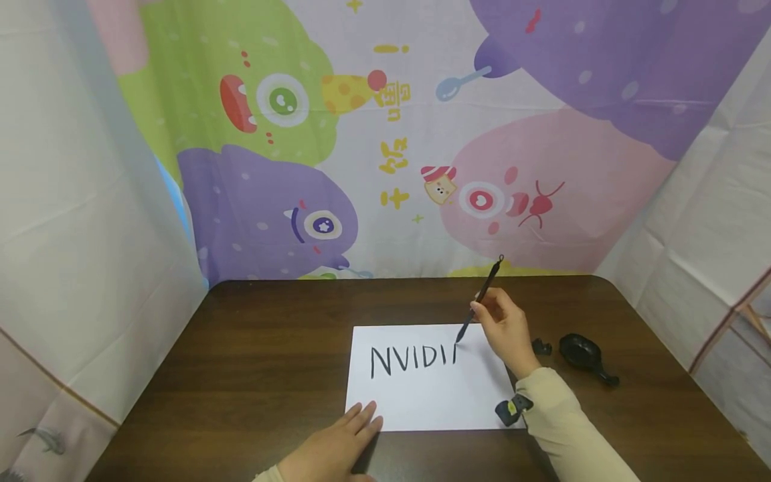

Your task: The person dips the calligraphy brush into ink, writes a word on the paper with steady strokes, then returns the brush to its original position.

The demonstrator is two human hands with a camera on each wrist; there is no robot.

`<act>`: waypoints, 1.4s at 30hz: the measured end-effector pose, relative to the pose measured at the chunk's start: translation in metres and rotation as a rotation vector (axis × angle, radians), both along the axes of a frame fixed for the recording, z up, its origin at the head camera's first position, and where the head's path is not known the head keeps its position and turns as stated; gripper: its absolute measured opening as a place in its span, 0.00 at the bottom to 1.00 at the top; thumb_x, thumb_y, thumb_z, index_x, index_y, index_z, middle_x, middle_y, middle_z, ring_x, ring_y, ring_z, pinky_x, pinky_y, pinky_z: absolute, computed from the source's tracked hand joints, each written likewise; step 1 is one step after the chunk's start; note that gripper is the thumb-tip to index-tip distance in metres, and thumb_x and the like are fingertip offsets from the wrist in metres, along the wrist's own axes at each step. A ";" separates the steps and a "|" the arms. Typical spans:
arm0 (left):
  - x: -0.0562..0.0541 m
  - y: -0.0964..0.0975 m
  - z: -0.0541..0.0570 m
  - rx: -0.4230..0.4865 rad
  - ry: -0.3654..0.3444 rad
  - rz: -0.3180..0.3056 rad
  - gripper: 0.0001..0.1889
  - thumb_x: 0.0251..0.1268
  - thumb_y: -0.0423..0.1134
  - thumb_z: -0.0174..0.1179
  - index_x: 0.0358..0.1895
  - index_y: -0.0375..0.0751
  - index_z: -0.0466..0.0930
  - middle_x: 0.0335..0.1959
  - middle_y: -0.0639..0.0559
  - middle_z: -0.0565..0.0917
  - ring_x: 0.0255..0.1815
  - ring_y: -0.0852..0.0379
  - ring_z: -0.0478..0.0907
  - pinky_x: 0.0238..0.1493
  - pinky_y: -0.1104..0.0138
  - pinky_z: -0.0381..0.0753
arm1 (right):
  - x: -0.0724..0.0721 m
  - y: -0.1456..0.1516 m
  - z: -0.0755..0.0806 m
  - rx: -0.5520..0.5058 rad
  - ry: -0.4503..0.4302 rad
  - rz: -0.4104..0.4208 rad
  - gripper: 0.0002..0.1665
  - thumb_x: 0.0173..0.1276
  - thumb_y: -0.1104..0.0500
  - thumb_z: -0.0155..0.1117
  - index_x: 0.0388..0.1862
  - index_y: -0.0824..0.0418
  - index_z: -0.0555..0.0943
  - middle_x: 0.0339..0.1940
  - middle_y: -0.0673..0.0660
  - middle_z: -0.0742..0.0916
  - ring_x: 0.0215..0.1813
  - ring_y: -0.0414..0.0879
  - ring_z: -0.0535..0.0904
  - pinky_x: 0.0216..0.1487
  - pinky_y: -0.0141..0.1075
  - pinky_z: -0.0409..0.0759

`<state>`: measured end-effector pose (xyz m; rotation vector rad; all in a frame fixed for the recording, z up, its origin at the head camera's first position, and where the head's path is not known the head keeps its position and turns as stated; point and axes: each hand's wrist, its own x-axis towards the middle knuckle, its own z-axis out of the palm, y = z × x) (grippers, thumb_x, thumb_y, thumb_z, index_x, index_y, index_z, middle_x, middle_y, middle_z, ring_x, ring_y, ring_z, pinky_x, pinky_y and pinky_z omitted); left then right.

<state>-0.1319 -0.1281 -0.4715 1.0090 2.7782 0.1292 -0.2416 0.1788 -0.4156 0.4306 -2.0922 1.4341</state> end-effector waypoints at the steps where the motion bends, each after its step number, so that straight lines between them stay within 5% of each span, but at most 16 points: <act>1: 0.000 0.000 0.000 0.000 0.001 -0.001 0.44 0.54 0.64 0.64 0.70 0.43 0.68 0.74 0.42 0.67 0.73 0.41 0.65 0.59 0.51 0.80 | 0.000 0.000 -0.001 0.002 0.001 0.000 0.10 0.62 0.75 0.64 0.42 0.78 0.76 0.32 0.69 0.85 0.33 0.36 0.82 0.36 0.29 0.85; 11: 0.001 0.001 0.001 -0.001 0.002 0.001 0.44 0.54 0.64 0.65 0.70 0.42 0.68 0.73 0.42 0.67 0.73 0.40 0.66 0.60 0.52 0.79 | 0.000 0.002 -0.005 -0.001 0.002 0.012 0.10 0.61 0.77 0.64 0.41 0.79 0.76 0.32 0.69 0.84 0.34 0.28 0.81 0.37 0.39 0.87; 21: 0.000 0.001 0.001 -0.001 -0.010 0.006 0.43 0.54 0.64 0.65 0.71 0.43 0.68 0.74 0.42 0.67 0.73 0.41 0.65 0.59 0.51 0.80 | -0.016 0.012 -0.031 0.039 0.008 -0.012 0.11 0.61 0.75 0.65 0.43 0.75 0.77 0.32 0.66 0.86 0.33 0.58 0.85 0.36 0.27 0.84; 30: 0.000 0.000 0.000 0.000 -0.011 0.001 0.42 0.54 0.63 0.65 0.70 0.44 0.69 0.74 0.42 0.67 0.73 0.41 0.66 0.59 0.50 0.80 | -0.016 0.018 -0.035 0.070 -0.010 -0.004 0.10 0.64 0.68 0.67 0.43 0.67 0.79 0.32 0.59 0.86 0.32 0.36 0.81 0.35 0.25 0.83; 42: 0.000 0.001 -0.001 -0.010 -0.003 0.002 0.43 0.54 0.62 0.66 0.70 0.43 0.69 0.73 0.42 0.67 0.73 0.41 0.66 0.60 0.51 0.79 | -0.009 0.023 -0.032 0.100 -0.033 0.003 0.09 0.64 0.68 0.67 0.43 0.66 0.80 0.30 0.58 0.85 0.32 0.43 0.81 0.34 0.26 0.84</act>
